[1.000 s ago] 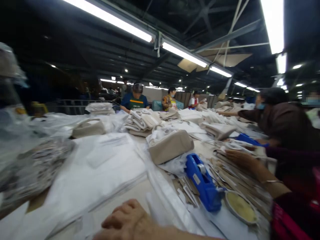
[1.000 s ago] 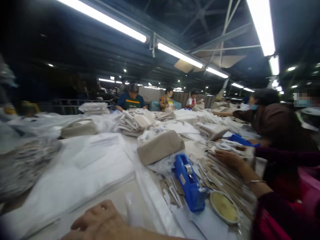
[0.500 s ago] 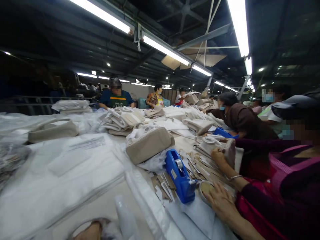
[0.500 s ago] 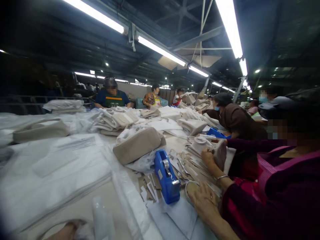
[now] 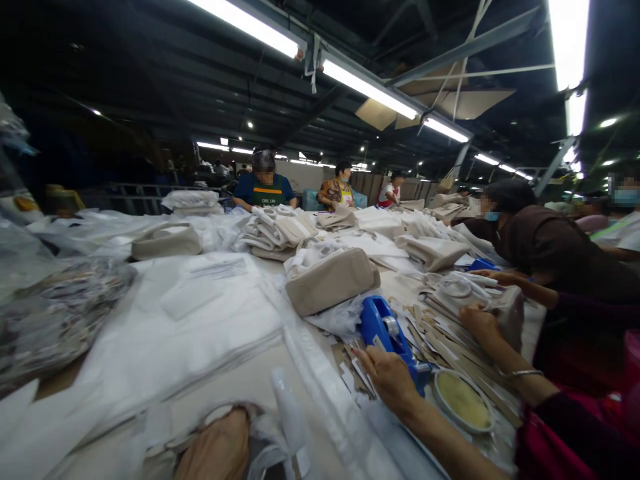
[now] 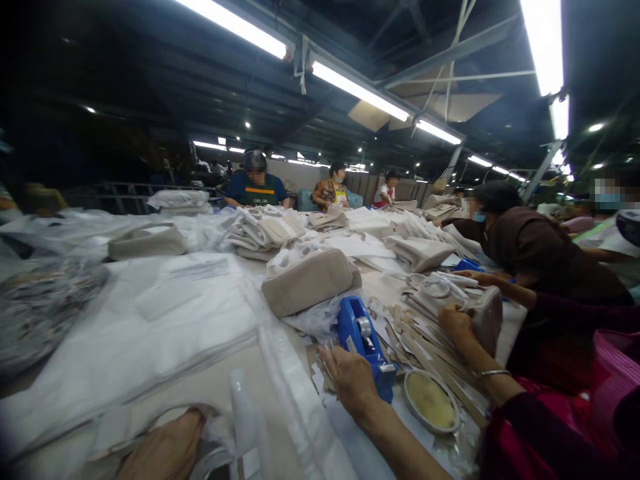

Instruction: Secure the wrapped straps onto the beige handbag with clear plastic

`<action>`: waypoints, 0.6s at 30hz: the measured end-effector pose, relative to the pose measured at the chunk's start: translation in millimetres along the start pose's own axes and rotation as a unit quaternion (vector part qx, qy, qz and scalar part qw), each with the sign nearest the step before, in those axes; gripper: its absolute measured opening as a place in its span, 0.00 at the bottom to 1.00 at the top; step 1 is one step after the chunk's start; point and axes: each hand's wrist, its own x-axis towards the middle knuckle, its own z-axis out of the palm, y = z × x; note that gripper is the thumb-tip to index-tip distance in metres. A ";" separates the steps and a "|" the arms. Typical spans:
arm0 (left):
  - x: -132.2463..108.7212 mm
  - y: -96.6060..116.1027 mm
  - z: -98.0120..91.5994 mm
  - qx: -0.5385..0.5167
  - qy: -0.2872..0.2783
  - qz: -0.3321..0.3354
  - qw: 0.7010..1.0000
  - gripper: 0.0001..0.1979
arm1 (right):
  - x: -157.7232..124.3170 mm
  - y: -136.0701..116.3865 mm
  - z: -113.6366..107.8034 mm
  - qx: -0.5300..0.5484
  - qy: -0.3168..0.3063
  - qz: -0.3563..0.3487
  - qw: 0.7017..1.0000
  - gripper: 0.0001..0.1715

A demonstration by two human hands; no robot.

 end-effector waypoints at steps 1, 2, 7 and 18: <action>-1.0 2.0 -2.2 -0.002 0.003 0.000 1.000 0.24 | 1.6 -8.8 7.3 0.000 -0.015 -0.015 1.000 0.20; -1.7 3.7 -4.1 -0.007 0.006 0.001 1.000 0.23 | 1.2 -17.5 14.7 0.001 -0.028 -0.034 0.999 0.15; -5.3 9.1 -13.0 -0.033 0.001 -0.024 0.999 0.24 | -15.3 -48.1 57.0 -0.039 -0.033 -0.108 0.993 0.20; -5.6 4.8 -6.5 -0.046 0.033 -0.010 0.998 0.22 | -26.1 -59.4 82.8 0.031 -0.024 -0.183 0.982 0.11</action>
